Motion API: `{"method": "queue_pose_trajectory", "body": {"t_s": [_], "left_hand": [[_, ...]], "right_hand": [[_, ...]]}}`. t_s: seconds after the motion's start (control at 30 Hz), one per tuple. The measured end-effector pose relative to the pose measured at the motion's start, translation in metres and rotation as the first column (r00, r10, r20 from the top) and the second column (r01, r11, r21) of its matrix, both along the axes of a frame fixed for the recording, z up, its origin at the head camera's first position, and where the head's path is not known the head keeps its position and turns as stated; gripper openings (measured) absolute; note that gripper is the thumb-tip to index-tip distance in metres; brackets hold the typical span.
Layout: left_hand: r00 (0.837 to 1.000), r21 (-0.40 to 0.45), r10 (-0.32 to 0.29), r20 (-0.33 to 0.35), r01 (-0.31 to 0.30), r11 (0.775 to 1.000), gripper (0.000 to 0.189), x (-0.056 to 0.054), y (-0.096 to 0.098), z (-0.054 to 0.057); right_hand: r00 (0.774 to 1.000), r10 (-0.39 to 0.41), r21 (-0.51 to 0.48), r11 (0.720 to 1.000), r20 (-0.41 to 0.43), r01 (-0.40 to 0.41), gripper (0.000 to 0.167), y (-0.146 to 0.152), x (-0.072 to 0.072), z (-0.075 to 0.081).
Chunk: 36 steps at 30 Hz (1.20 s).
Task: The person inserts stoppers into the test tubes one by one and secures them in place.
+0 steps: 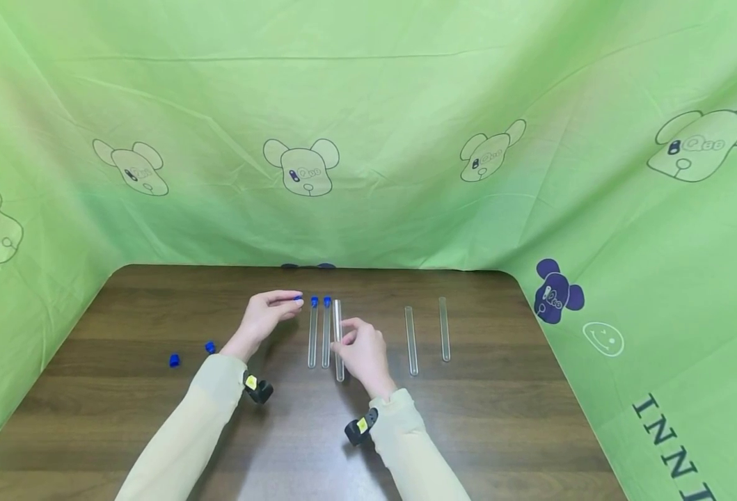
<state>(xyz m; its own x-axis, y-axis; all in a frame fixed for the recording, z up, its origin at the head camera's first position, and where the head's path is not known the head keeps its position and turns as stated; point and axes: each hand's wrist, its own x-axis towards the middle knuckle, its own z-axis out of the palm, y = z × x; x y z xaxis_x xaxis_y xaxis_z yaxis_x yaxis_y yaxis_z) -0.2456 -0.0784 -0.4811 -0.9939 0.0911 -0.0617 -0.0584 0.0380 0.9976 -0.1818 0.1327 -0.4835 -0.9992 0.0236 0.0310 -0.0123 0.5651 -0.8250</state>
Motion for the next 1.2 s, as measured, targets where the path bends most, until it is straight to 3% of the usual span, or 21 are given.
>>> {"method": "queue_pose_trajectory", "body": {"t_s": [0.5, 1.2], "left_hand": [[1.000, 0.061, 0.013, -0.006, -0.012, 0.998, 0.032, -0.003, 0.009, 0.001], [1.000, 0.063, 0.025, -0.007, -0.024, 0.998, 0.032, -0.004, 0.021, -0.001]], "right_hand": [[1.000, 0.026, 0.000, 1.000, -0.013, -0.026, 0.043, -0.006, 0.000, -0.001], [0.996, 0.079, 0.010, 0.997, -0.028, -0.079, 0.041, -0.013, 0.004, -0.002]]}}
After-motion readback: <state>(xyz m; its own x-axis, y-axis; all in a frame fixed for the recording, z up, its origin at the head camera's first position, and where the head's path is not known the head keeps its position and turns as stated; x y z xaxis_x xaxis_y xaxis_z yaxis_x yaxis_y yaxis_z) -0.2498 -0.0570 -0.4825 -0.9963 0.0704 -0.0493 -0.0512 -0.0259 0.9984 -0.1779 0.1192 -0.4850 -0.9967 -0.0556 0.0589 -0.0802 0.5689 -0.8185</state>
